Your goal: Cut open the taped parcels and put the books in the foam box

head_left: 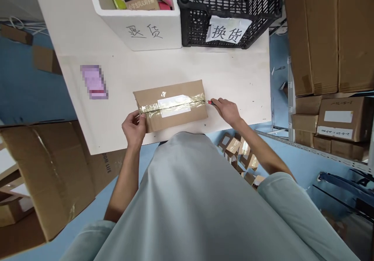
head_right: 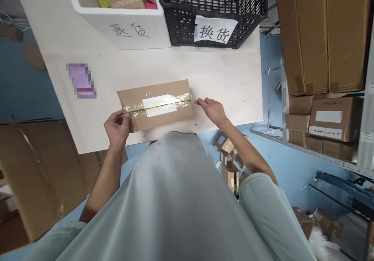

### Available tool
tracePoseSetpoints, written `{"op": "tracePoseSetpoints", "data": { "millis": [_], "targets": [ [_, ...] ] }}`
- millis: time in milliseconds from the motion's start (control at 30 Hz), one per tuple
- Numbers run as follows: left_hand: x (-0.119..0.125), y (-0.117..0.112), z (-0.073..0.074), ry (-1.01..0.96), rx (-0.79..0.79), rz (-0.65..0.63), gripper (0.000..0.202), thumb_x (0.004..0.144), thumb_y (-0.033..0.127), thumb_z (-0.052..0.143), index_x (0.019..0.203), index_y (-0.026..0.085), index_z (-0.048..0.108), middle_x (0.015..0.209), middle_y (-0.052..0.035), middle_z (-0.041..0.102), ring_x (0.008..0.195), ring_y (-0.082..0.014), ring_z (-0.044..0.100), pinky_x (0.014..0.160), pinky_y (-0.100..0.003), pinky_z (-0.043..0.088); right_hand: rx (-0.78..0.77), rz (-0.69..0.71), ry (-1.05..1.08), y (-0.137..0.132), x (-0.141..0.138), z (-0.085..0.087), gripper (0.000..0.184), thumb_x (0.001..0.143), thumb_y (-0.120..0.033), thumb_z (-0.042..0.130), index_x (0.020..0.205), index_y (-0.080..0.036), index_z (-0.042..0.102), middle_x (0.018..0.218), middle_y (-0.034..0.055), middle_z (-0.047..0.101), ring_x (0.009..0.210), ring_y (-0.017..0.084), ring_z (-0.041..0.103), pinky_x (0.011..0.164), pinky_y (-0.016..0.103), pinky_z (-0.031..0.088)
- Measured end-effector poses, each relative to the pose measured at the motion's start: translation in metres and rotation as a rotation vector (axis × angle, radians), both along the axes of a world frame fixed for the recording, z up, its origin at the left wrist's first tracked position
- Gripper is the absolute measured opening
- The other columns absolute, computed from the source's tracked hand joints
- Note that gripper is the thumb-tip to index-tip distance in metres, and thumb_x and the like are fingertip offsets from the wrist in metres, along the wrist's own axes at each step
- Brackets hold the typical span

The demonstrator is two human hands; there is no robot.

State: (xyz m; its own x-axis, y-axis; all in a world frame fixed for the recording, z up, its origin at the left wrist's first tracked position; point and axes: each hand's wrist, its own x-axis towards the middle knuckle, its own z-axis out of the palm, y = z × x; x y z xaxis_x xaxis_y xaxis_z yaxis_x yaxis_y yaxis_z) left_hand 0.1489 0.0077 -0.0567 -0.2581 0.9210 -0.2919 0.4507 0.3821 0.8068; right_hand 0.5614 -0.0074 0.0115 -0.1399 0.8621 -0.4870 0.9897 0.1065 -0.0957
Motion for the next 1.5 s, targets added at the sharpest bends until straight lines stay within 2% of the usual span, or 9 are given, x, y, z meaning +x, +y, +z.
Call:
{"op": "tracePoseSetpoints", "data": {
  "millis": [233, 467, 633, 867, 1067, 1200, 1300, 1400, 1500],
  "targets": [
    [-0.018, -0.003, 0.003, -0.002, 0.014, -0.026, 0.072, 0.098, 0.044, 0.071, 0.164, 0.020, 0.053, 0.136, -0.0178, 0.081, 0.127, -0.0290, 0.080, 0.116, -0.046, 0.063, 0.232, -0.433, 0.594, -0.039, -0.051, -0.072, 0.058, 0.121, -0.038, 0.018, 0.156, -0.016, 0.060, 0.144, 0.0222, 0.074, 0.132, 0.026, 0.069, 0.112, 0.038, 0.055],
    [-0.052, -0.009, 0.009, 0.172, 0.160, -0.094, 0.047, 0.106, 0.050, 0.063, 0.144, 0.022, 0.071, 0.155, -0.0200, 0.065, 0.155, -0.0337, 0.059, 0.134, -0.050, 0.046, 0.155, -0.639, 0.557, -0.045, -0.087, -0.082, 0.062, 0.119, -0.048, 0.013, 0.155, -0.016, 0.053, 0.141, 0.0214, 0.076, 0.126, 0.026, 0.072, 0.108, 0.037, 0.056],
    [-0.075, -0.003, 0.004, 0.371, 0.076, -0.139, 0.025, 0.105, 0.034, 0.064, 0.124, 0.024, 0.077, 0.135, -0.0161, 0.061, 0.144, -0.0351, 0.059, 0.132, -0.057, 0.045, 0.187, -0.743, 0.689, -0.042, -0.110, -0.067, 0.059, 0.117, -0.062, 0.025, 0.139, -0.021, 0.061, 0.112, 0.0118, 0.078, 0.098, 0.026, 0.071, 0.089, 0.033, 0.057],
    [-0.055, 0.007, -0.023, 0.331, -0.085, -0.246, 0.045, 0.102, 0.021, 0.060, 0.146, 0.021, 0.070, 0.138, -0.0172, 0.062, 0.136, -0.0336, 0.066, 0.121, -0.049, 0.057, 0.401, -0.768, 0.675, -0.037, -0.118, -0.015, 0.054, 0.117, -0.063, 0.035, 0.140, -0.025, 0.065, 0.123, 0.0123, 0.081, 0.104, 0.025, 0.074, 0.094, 0.034, 0.057],
    [-0.003, 0.014, -0.041, 0.121, -0.278, -0.500, 0.059, 0.098, 0.018, 0.058, 0.157, 0.011, 0.066, 0.145, -0.0222, 0.070, 0.120, -0.0343, 0.075, 0.117, -0.049, 0.057, 0.538, -0.582, 0.507, -0.019, -0.110, 0.035, 0.048, 0.120, -0.049, 0.037, 0.146, -0.023, 0.067, 0.135, 0.0152, 0.081, 0.119, 0.027, 0.076, 0.106, 0.039, 0.058],
    [-0.008, 0.015, -0.044, 0.020, -0.340, -0.519, 0.047, 0.093, 0.021, 0.066, 0.138, 0.015, 0.077, 0.132, -0.0188, 0.082, 0.117, -0.0376, 0.078, 0.108, -0.049, 0.062, 0.520, -0.414, 0.333, -0.015, -0.132, 0.048, 0.047, 0.120, -0.036, 0.036, 0.152, -0.021, 0.067, 0.139, 0.0174, 0.078, 0.125, 0.029, 0.074, 0.110, 0.042, 0.057],
    [-0.027, 0.019, -0.030, -0.071, -0.231, -0.393, 0.044, 0.104, 0.029, 0.056, 0.142, 0.016, 0.075, 0.144, -0.0173, 0.079, 0.126, -0.0326, 0.077, 0.112, -0.047, 0.062, 0.508, -0.392, 0.210, -0.018, -0.146, 0.050, 0.048, 0.120, -0.030, 0.035, 0.155, -0.021, 0.066, 0.134, 0.0178, 0.078, 0.121, 0.030, 0.074, 0.108, 0.044, 0.057],
    [-0.043, 0.032, 0.005, -0.262, 0.099, -0.195, 0.048, 0.114, 0.047, 0.050, 0.149, 0.023, 0.071, 0.154, -0.0129, 0.074, 0.134, -0.0257, 0.074, 0.113, -0.041, 0.063, 0.521, -0.402, 0.160, -0.019, -0.152, 0.053, 0.049, 0.121, -0.032, 0.033, 0.154, -0.022, 0.068, 0.133, 0.0164, 0.078, 0.122, 0.029, 0.074, 0.108, 0.043, 0.058],
    [-0.049, 0.054, 0.045, -0.307, 0.240, -0.290, 0.056, 0.103, 0.052, 0.074, 0.153, 0.027, 0.069, 0.159, -0.0101, 0.070, 0.143, -0.0285, 0.069, 0.116, -0.045, 0.063, 0.530, -0.437, 0.120, -0.017, -0.157, 0.064, 0.049, 0.121, -0.035, 0.035, 0.152, -0.024, 0.071, 0.134, 0.0156, 0.076, 0.120, 0.027, 0.075, 0.103, 0.041, 0.061]
  ]
}}
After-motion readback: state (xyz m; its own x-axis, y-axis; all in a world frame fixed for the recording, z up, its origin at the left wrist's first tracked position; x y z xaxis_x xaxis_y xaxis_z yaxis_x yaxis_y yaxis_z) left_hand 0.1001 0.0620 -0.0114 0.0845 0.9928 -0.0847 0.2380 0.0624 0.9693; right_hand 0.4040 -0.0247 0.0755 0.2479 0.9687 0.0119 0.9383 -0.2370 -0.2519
